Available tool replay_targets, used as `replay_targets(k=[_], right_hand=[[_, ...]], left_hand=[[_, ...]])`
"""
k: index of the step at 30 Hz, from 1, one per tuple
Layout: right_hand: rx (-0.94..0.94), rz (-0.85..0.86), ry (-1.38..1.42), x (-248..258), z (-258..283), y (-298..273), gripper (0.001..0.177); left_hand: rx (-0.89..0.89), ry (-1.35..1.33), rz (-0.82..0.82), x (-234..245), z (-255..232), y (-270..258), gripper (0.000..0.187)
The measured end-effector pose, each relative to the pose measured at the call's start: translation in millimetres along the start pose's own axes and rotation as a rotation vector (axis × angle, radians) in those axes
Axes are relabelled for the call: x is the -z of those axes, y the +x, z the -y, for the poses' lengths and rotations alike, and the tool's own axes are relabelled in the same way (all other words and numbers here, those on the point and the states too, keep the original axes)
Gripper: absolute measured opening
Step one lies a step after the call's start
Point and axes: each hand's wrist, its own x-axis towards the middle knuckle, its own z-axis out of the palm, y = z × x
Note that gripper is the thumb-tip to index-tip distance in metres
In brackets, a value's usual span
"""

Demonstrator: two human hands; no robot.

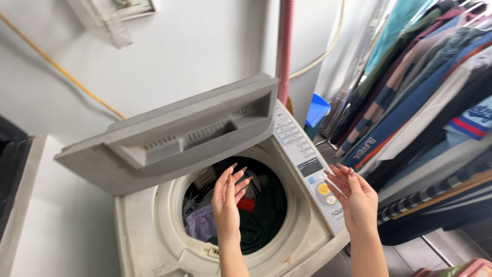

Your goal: The person removes several garments from a balcony clothes rack, including a green shirt, a navy shirt, an orange shirt, and a checkered shirt. They place each item into a top-loading washing machine and arrange them inside the drum.

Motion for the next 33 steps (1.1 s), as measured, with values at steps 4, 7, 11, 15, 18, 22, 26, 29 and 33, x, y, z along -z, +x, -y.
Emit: replay_targets(k=[4, 7, 11, 15, 18, 22, 26, 29, 33], right_hand=[[-0.005, -0.044, -0.014, 16.3, 17.6, 5.2, 0.032], [0.016, -0.038, 0.007, 35.0, 27.3, 15.6, 0.036], [0.029, -0.086, 0.003, 55.2, 54.0, 14.3, 0.038], [0.040, -0.167, 0.017, 75.8, 77.5, 15.2, 0.035], [0.058, -0.203, 0.037, 89.3, 93.6, 14.8, 0.034], [0.111, -0.246, 0.088, 117.1, 106.4, 23.3, 0.030], [0.134, -0.266, 0.164, 140.5, 121.6, 26.3, 0.024], [0.145, -0.279, 0.169, 159.3, 136.2, 28.5, 0.026], [0.142, -0.321, 0.165, 182.9, 159.4, 29.0, 0.029]], left_hand=[[0.018, 0.022, 0.093, -43.2, 1.7, -5.8, 0.044], [0.017, 0.022, 0.148, -67.9, 10.1, -6.6, 0.042], [0.051, 0.014, 0.160, -96.0, 18.0, -10.3, 0.041], [0.055, 0.022, 0.214, -128.9, 22.8, -19.0, 0.041], [0.055, 0.012, 0.271, -155.8, 37.3, -21.6, 0.042], [0.043, 0.012, 0.355, -197.3, 31.5, -46.2, 0.041], [0.083, 0.087, 0.408, -235.3, 40.4, -68.4, 0.039], [0.079, 0.120, 0.461, -263.8, 52.8, -80.8, 0.040], [0.051, 0.100, 0.563, -303.5, 66.5, -96.3, 0.041]])
